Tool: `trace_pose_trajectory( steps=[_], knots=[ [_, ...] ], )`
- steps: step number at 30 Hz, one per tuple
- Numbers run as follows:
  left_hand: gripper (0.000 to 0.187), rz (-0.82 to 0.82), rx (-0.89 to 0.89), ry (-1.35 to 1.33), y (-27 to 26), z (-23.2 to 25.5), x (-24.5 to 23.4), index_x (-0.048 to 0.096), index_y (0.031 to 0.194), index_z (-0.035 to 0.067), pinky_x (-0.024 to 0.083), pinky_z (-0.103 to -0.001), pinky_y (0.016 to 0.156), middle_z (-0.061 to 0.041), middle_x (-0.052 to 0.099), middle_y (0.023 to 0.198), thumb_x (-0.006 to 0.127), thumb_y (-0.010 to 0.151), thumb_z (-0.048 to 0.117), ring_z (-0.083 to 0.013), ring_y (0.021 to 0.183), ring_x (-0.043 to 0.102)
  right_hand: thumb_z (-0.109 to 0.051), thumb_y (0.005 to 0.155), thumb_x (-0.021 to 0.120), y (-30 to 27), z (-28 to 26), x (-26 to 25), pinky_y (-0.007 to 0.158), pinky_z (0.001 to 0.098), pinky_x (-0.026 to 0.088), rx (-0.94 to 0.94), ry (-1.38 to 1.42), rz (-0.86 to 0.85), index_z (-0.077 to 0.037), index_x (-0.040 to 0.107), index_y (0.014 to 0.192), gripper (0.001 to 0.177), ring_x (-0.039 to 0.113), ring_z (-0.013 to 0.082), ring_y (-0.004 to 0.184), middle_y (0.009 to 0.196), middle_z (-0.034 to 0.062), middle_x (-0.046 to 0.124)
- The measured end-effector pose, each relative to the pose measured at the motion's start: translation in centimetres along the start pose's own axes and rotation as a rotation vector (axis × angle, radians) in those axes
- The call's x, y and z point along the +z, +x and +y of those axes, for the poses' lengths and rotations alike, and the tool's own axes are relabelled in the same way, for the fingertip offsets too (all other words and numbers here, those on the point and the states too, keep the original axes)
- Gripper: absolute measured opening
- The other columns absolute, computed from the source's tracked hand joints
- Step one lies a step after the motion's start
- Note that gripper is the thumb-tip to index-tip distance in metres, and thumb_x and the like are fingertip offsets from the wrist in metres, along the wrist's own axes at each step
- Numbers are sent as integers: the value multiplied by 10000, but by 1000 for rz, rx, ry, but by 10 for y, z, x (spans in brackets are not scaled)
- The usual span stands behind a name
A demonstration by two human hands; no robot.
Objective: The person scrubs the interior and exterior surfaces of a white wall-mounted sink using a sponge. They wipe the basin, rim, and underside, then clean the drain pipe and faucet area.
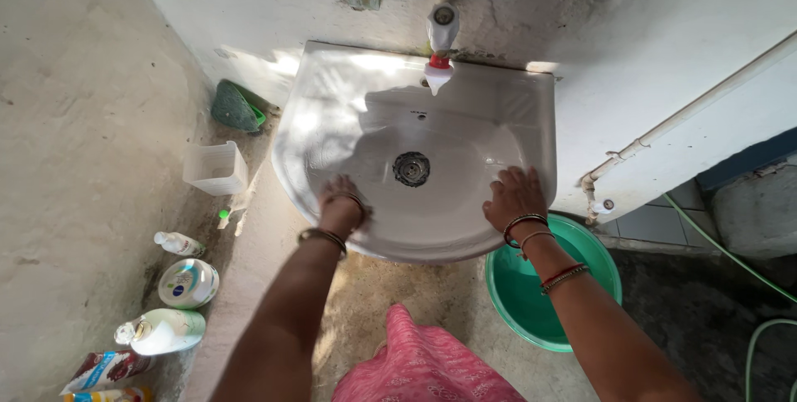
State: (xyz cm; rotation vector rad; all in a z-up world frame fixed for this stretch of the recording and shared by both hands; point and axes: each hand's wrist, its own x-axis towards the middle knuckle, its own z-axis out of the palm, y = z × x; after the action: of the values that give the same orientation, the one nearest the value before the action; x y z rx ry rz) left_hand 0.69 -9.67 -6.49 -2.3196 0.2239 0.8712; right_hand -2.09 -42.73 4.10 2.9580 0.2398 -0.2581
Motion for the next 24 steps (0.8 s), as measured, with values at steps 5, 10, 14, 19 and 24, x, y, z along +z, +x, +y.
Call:
trace_pose_trajectory(
  steps=[5, 10, 14, 19, 24],
  knots=[
    [893, 39, -10, -624, -1, 54, -26, 39, 1578, -13, 65, -465, 1278, -209, 23, 1683, 266, 1000, 629, -332, 1580, 59, -471, 963, 412, 8, -12, 6, 1264, 422, 54, -37, -171, -198, -95, 309, 1568, 720, 134, 184, 1548, 1675, 52, 205],
    [887, 188, 418, -847, -17, 156, -64, 36, 1577, -4, 91, -466, 1273, -205, 16, 1676, 284, 1005, 627, -319, 1572, 69, -418, 1012, 321, 10, -23, 28, 1277, 429, 121, -79, -177, -233, -111, 329, 1578, 644, 206, 175, 1555, 1688, 40, 240],
    [883, 104, 217, -714, -20, 68, -30, 33, 1577, 3, 112, -467, 1268, -203, 11, 1670, 299, 1010, 625, -310, 1566, 77, -465, 994, 337, 15, -27, 24, 1269, 416, 127, -85, -183, -279, -112, 308, 1586, 690, 203, 166, 1551, 1688, 42, 236],
    [925, 97, -95, -437, -20, -6, -10, 32, 1550, -25, 146, -471, 1250, -237, 35, 1646, 326, 994, 654, -335, 1540, 116, -470, 988, 347, 11, -29, 30, 1262, 419, 133, -65, -183, -307, -94, 277, 1592, 715, 195, 179, 1551, 1689, 53, 210],
    [957, 172, 189, -751, -38, 94, -51, 41, 1521, -56, 157, -473, 1231, -269, 75, 1625, 333, 973, 673, -366, 1518, 147, -453, 1005, 343, 19, -44, 35, 1259, 409, 187, -80, -108, -342, -59, 301, 1584, 701, 221, 219, 1552, 1691, 95, 221]
  ],
)
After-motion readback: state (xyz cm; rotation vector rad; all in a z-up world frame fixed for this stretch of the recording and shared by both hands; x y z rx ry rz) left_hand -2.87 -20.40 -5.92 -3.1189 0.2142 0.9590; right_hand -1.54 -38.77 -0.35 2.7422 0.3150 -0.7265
